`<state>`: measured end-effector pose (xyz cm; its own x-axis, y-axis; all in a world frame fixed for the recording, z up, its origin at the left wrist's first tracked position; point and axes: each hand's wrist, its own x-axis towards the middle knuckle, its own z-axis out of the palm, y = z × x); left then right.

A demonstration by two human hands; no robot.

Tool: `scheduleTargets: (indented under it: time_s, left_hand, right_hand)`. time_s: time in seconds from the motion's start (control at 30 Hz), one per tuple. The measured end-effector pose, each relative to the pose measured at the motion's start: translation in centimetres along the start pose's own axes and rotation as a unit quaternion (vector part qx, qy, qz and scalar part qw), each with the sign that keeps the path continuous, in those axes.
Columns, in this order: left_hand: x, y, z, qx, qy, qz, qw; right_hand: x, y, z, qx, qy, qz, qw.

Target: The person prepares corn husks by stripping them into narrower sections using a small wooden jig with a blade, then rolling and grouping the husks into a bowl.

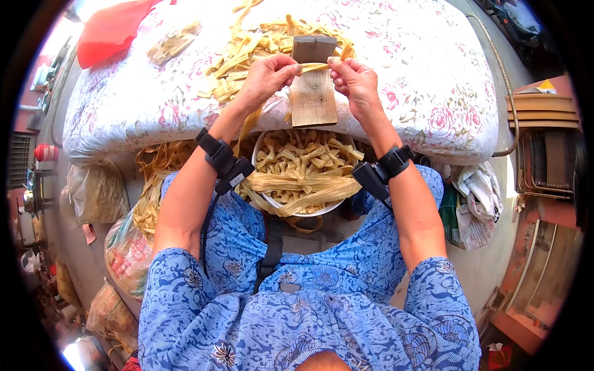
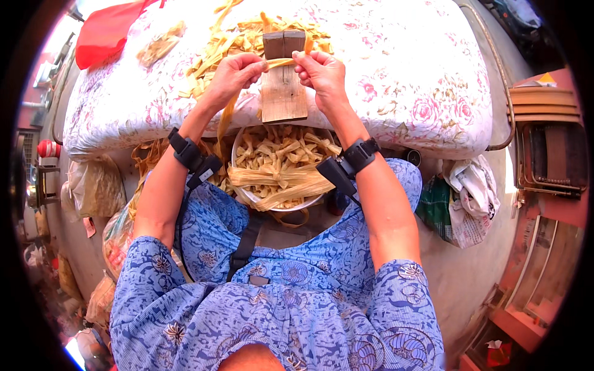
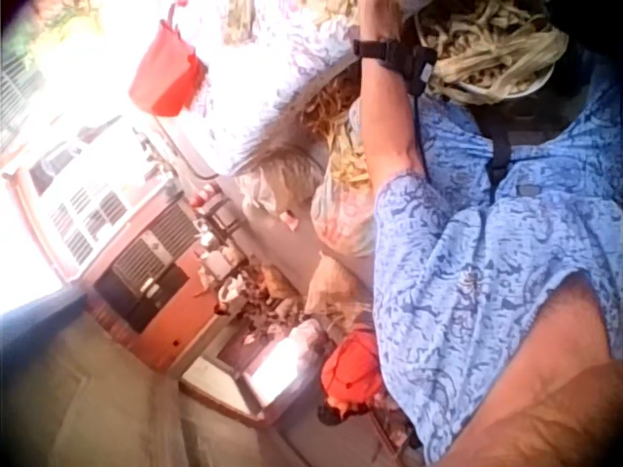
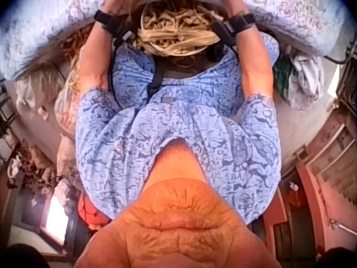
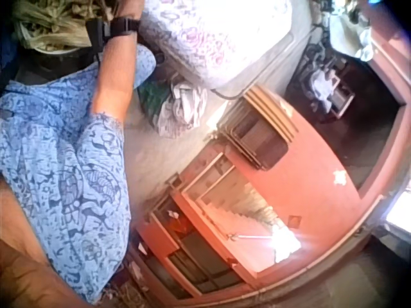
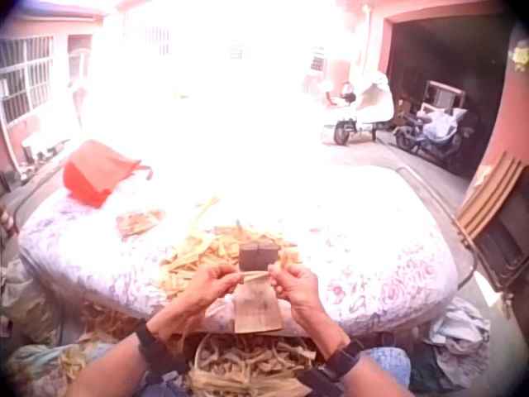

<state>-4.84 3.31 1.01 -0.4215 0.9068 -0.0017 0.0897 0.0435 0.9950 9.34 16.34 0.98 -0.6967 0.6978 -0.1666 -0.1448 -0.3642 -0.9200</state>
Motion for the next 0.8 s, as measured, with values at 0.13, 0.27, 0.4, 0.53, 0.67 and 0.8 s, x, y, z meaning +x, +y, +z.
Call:
scheduleTargets:
  time_s: [0.13, 0.27, 0.4, 0.53, 0.67, 0.8]
  left_hand:
    - [1.8, -3.0, 0.9, 0.09, 0.077, 0.047, 0.992]
    - [1.6, -4.6, 0.7, 0.155, 0.124, 0.057, 0.978]
    - [-1.0, -2.4, 0.3, 0.025, 0.061, 0.029, 0.997]
    - [-3.7, -1.7, 1.0, 0.013, 0.003, -0.007, 1.0]
    - [-5.3, -1.1, 2.8, 0.073, -0.038, 0.021, 0.996]
    - [-6.0, -1.0, 4.7, 0.108, -0.068, 0.067, 0.989]
  right_hand:
    - [1.6, 2.5, 0.0, -0.088, 0.043, -0.027, 0.995]
    - [1.9, 3.8, -1.1, -0.19, 0.071, -0.051, 0.978]
    - [-1.2, 1.8, -2.3, -0.288, -0.032, -0.047, 0.956]
    - [-5.9, 0.0, -2.7, -0.567, -0.138, -0.114, 0.804]
    - [-6.7, -0.3, -1.9, -0.51, -0.087, -0.234, 0.823]
    - [-6.6, 0.8, -1.3, -0.215, -0.164, 0.051, 0.962]
